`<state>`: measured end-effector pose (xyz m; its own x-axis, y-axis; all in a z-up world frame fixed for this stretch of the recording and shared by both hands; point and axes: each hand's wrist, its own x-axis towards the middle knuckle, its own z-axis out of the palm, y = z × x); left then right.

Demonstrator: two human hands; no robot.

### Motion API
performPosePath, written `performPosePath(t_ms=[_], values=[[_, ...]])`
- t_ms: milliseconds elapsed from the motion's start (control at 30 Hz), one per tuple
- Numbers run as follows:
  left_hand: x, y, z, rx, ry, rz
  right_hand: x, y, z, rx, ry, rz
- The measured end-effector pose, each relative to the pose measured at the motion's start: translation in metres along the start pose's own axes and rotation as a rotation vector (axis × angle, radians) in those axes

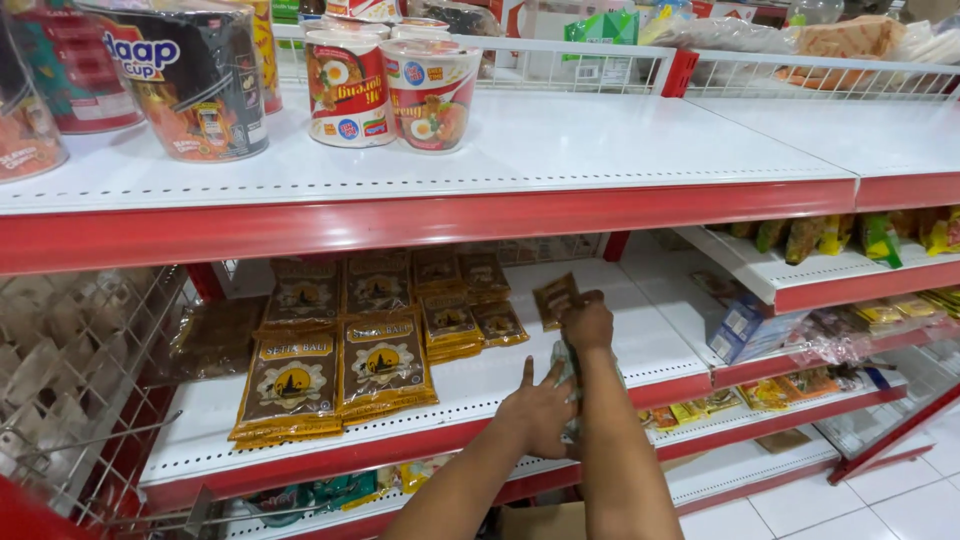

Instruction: The recorder sits on the floor of a grocery store, picks up product packets from a shelf, wipes them clean with a cloth, and places them into a blue shopping basket.

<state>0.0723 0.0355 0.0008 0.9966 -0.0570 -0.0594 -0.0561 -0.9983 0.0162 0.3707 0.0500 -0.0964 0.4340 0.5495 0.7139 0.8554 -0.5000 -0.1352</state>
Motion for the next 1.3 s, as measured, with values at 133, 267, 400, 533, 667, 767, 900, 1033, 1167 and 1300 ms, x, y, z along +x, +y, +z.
performPosePath(t_ms=[133,267,400,533,667,767,900,1033,1167,1300], values=[[-0.002,0.0,-0.008,-0.05,0.013,-0.027,0.011,-0.081,-0.073,0.192,-0.197,0.531],[-0.001,-0.005,-0.005,-0.122,-0.003,-0.002,0.012,-0.108,-0.094,-0.135,-0.064,0.323],[-0.005,-0.001,-0.011,-0.175,0.04,0.031,0.008,-0.102,-0.088,-0.014,-0.321,0.227],[0.002,-0.006,0.002,-0.165,0.052,0.028,0.012,-0.1,-0.067,0.055,-0.455,0.209],[0.007,-0.008,0.011,-0.192,0.08,0.021,0.011,-0.089,-0.046,0.151,-0.294,-0.062],[0.0,-0.004,-0.004,-0.199,0.049,0.025,0.009,-0.081,-0.038,0.078,-0.258,-0.079],[0.001,-0.004,-0.003,-0.181,0.049,0.013,0.012,-0.097,-0.059,-0.073,-0.394,0.008],[0.002,-0.005,0.0,-0.113,0.002,0.003,0.013,-0.1,-0.059,-0.122,-0.483,0.027],[0.002,-0.004,-0.002,-0.144,0.014,0.015,0.014,-0.102,-0.063,-0.109,-0.514,0.036],[0.005,-0.004,0.001,-0.104,0.008,0.023,0.013,-0.095,-0.052,-0.049,-0.562,0.06]])
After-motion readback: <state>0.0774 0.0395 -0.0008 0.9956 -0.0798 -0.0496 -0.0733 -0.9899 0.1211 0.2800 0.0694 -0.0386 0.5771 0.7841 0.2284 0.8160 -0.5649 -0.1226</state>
